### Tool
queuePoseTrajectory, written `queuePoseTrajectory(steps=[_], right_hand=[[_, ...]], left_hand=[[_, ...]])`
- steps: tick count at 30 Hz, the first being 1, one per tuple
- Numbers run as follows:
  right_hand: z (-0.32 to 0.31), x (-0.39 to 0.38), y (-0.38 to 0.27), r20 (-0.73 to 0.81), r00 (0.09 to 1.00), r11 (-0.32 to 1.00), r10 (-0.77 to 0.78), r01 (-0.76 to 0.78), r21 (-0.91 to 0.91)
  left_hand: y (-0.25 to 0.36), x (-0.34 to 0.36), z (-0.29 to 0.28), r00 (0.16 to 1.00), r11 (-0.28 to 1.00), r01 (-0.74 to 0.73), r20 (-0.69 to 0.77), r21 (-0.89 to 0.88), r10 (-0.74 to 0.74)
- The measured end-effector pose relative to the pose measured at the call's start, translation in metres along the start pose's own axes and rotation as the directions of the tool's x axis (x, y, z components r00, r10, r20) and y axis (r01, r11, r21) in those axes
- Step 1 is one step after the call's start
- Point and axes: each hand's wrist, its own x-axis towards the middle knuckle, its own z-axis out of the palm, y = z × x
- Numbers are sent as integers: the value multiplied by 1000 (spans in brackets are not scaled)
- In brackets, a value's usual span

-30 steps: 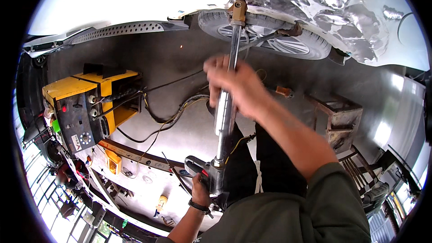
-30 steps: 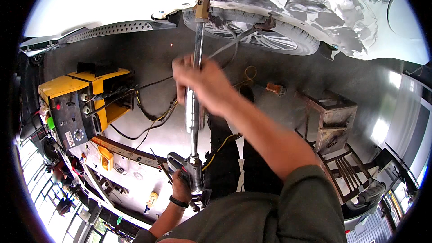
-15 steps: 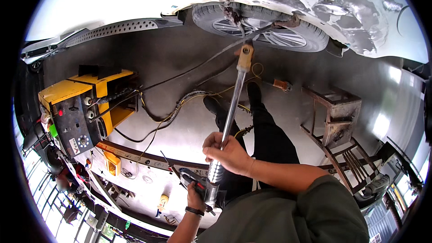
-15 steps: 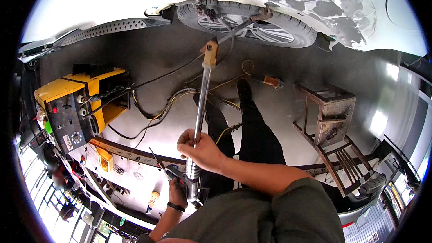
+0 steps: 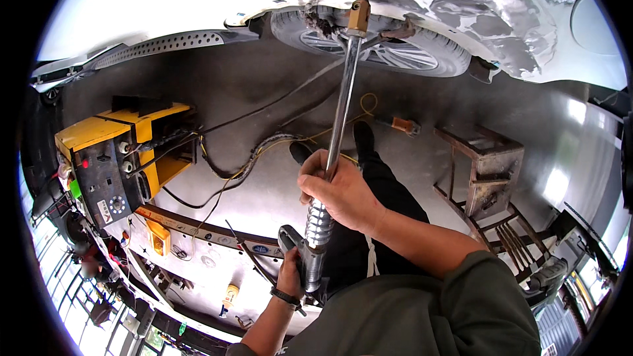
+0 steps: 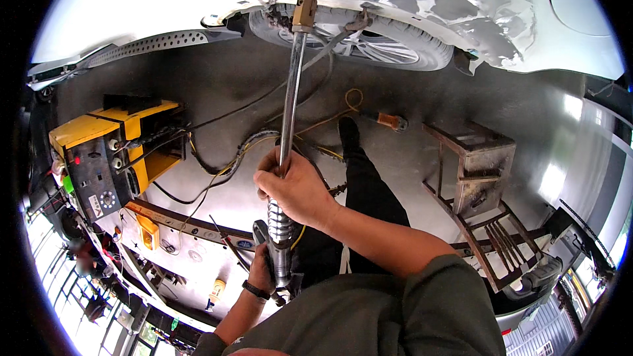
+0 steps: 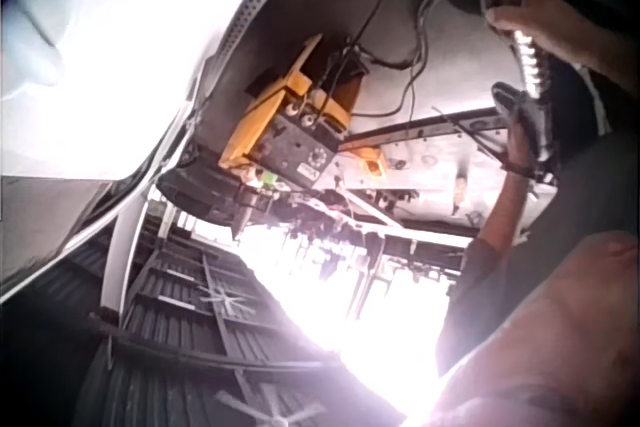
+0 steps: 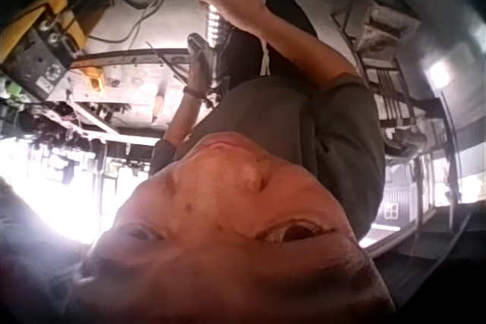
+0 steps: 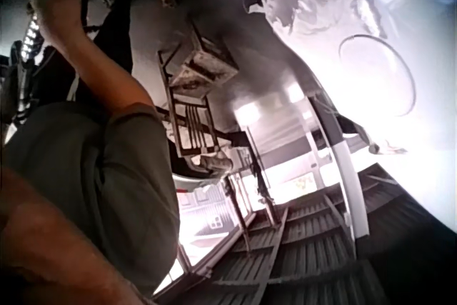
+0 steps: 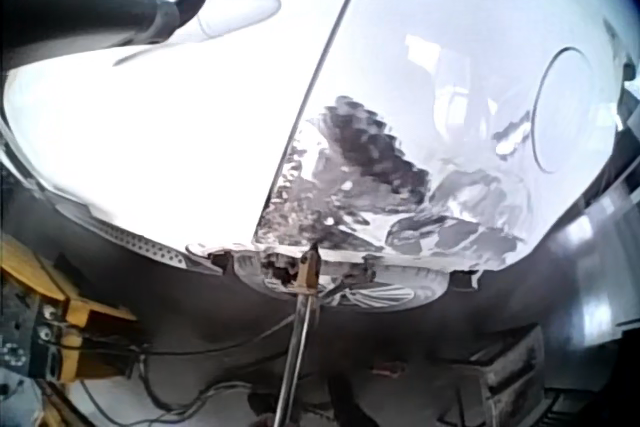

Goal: The person uses a dent puller to pull out a dent on the rear panel of a white car and then sprays the area with a liquid.

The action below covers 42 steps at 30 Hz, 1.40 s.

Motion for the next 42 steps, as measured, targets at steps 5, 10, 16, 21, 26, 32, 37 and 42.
queuePoseTrajectory(steps=[5, 10, 16, 21, 26, 32, 37, 42], right_hand=[[-8, -8, -11, 43, 999, 1000, -2, 1, 28], [-16, -11, -15, 96, 994, 998, 46, -49, 26], [-23, 11, -79, 36, 996, 996, 86, -87, 27], [-35, 33, -98, 52, 992, 980, -118, 108, 164], [-16, -37, -19, 20, 999, 986, -51, 47, 158], [-14, -27, -14, 77, 996, 997, -33, 27, 75], [-17, -10, -50, -16, 995, 995, -98, 98, 7], [19, -3, -63, -41, 996, 981, -84, 90, 170]], left_hand=[[-26, 5, 3, 1000, 1000, -2, 22, -17, 3], [-31, -14, 25, 999, 991, 35, -37, 128, -31], [-34, -43, 47, 992, 992, 39, 127, -124, -23], [-61, -36, 45, 997, 991, 14, 72, -132, -4], [-58, -36, 57, 995, 986, -30, 88, -165, 45], [-69, -21, 21, 996, 984, -61, -78, -169, 48], [-41, -50, 19, 555, 655, -732, -393, 188, 733], [-8, -3, -50, 632, 714, -675, -353, 186, 690]])
